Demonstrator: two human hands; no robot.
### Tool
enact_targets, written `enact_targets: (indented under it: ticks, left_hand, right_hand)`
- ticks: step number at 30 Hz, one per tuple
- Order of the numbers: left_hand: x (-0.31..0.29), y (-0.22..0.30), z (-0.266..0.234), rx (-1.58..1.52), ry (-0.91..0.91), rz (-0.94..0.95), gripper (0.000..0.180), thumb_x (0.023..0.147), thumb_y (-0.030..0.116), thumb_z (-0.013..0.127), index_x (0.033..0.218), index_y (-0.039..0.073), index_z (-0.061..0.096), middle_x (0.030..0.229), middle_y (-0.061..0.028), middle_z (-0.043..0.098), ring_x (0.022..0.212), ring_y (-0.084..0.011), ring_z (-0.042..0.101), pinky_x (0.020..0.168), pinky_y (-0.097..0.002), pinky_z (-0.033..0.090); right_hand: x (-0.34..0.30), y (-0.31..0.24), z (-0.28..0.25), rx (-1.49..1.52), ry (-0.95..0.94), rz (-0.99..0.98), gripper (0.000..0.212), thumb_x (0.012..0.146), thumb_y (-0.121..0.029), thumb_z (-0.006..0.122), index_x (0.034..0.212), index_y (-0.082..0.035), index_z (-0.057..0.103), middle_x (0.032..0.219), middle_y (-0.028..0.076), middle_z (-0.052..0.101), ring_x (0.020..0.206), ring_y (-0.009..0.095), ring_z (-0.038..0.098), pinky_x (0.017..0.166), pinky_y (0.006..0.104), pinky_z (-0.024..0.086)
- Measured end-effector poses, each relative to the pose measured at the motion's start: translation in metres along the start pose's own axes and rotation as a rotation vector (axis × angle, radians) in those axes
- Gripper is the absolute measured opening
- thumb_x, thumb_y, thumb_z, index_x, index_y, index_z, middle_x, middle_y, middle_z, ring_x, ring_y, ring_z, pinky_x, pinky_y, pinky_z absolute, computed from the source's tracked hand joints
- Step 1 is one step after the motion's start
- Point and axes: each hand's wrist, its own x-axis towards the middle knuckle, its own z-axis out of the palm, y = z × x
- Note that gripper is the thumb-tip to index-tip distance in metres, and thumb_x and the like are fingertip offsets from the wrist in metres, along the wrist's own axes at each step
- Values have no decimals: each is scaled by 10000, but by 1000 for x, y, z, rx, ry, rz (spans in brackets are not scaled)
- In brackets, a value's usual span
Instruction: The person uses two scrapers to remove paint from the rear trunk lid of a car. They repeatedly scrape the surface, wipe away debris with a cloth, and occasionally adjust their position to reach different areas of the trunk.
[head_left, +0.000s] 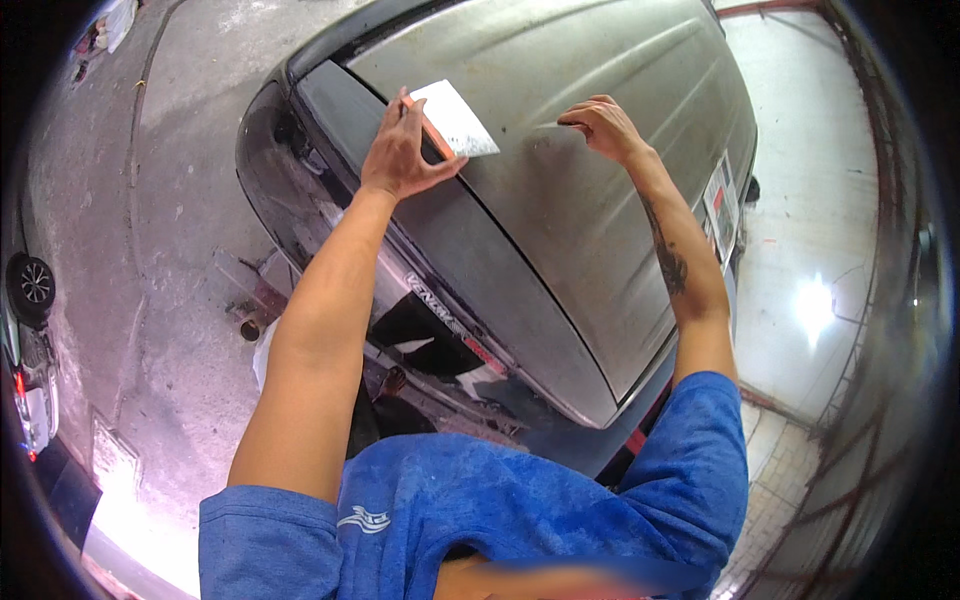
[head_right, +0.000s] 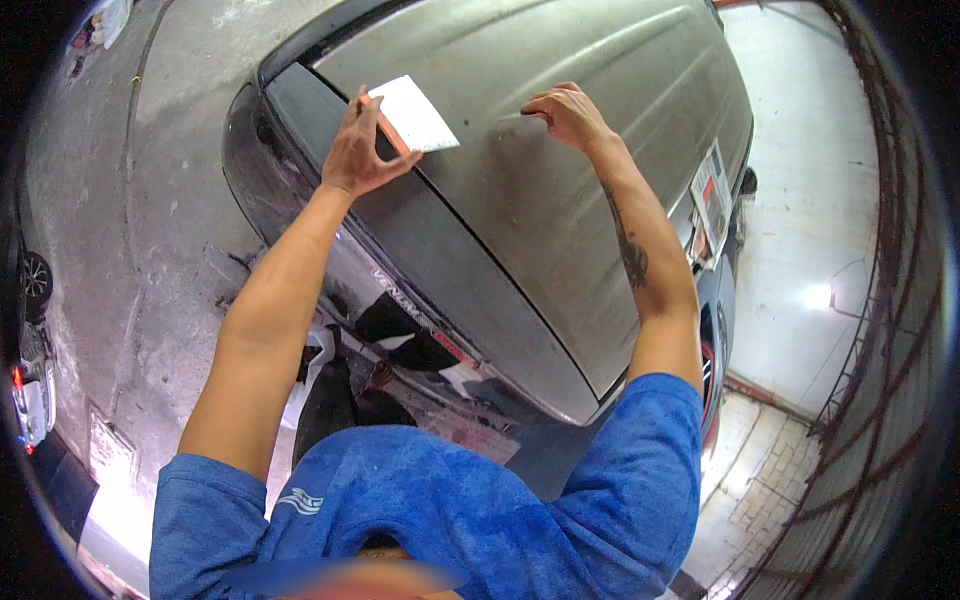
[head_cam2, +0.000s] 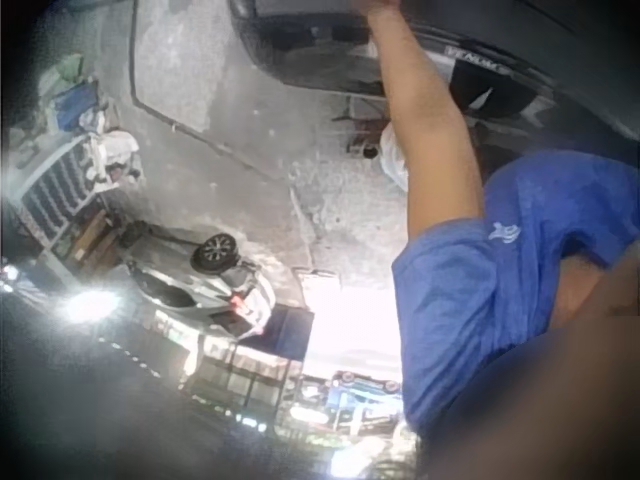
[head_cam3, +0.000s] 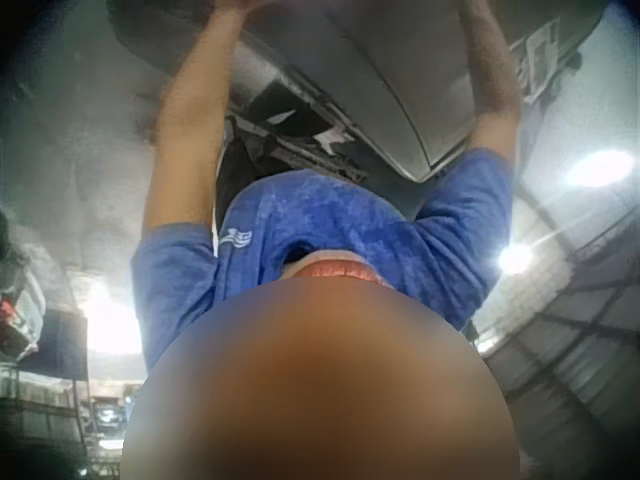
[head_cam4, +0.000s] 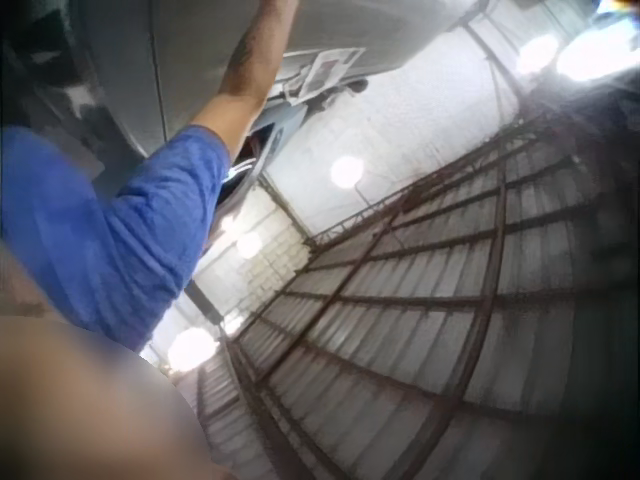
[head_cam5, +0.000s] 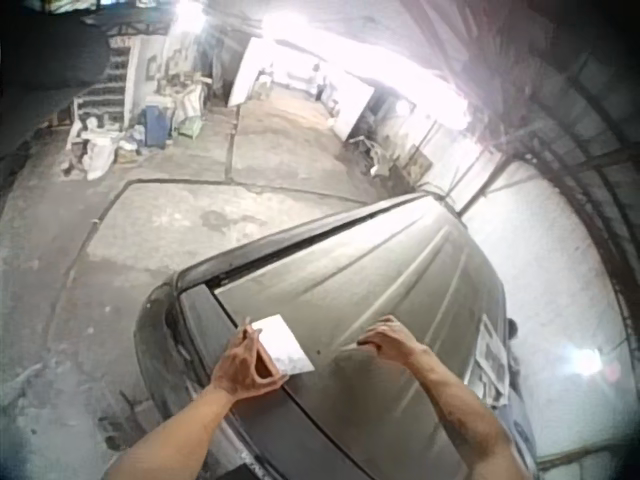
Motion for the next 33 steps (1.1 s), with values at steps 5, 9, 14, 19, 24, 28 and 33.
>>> enact_targets:
  ticks: [5,9,14,19,24,28,33]
  left_hand:
    - [-2,-4,2,-19,-30,-17,941,657,552,763,1320,-12,407,1392,-283,375,1309,-404,375,1068,-433,366]
    - [-4,-8,4,-4,44,51,984,646,602,745,1303,-52,415,1319,-290,462,1352,-382,313,1097,-398,329]
    - [-4,-7,4,-49,0,33,983,650,623,740,1291,-55,431,1333,-290,449,1361,-362,308,1099,-397,325]
    - [-2,-10,9,1,-39,33,934,692,601,722,1295,-50,432,1346,-291,441,1355,-358,326,1086,-393,348]
    - [-4,-15,13,-52,43,108,758,747,382,691,1316,-40,421,1307,-275,481,1288,-376,407,1033,-417,392]
    - [-2,-22,13,-95,79,215,675,765,307,650,1313,-22,432,1240,-249,534,1246,-378,446,1019,-411,399]
    - [-2,-15,13,-220,66,196,615,758,249,640,1292,4,458,1140,-208,602,1039,-347,597,869,-397,484]
  right_hand:
    - [70,3,4,117,24,124,291,764,-3,580,1001,-120,700,955,80,680,866,312,635,760,399,507]
    - [82,-26,27,123,17,71,230,787,-72,622,995,-131,702,992,60,677,912,296,633,821,380,493]
    - [-12,-75,23,60,-37,60,264,768,-76,652,1029,-108,686,1035,47,680,958,238,642,887,393,462]
    - [-77,-86,21,23,297,193,263,751,-45,664,1011,-79,681,1022,84,682,963,241,648,857,396,479]
    - [-71,-17,26,-92,250,642,365,755,42,528,1029,-127,700,958,104,678,846,310,646,744,393,509]
    - [-42,-8,49,23,227,675,330,780,-64,537,1026,-192,715,1021,70,680,938,291,640,812,401,500]
    - [-59,-70,58,88,136,532,296,779,-56,563,1016,-153,711,1001,80,679,889,295,641,790,393,506]
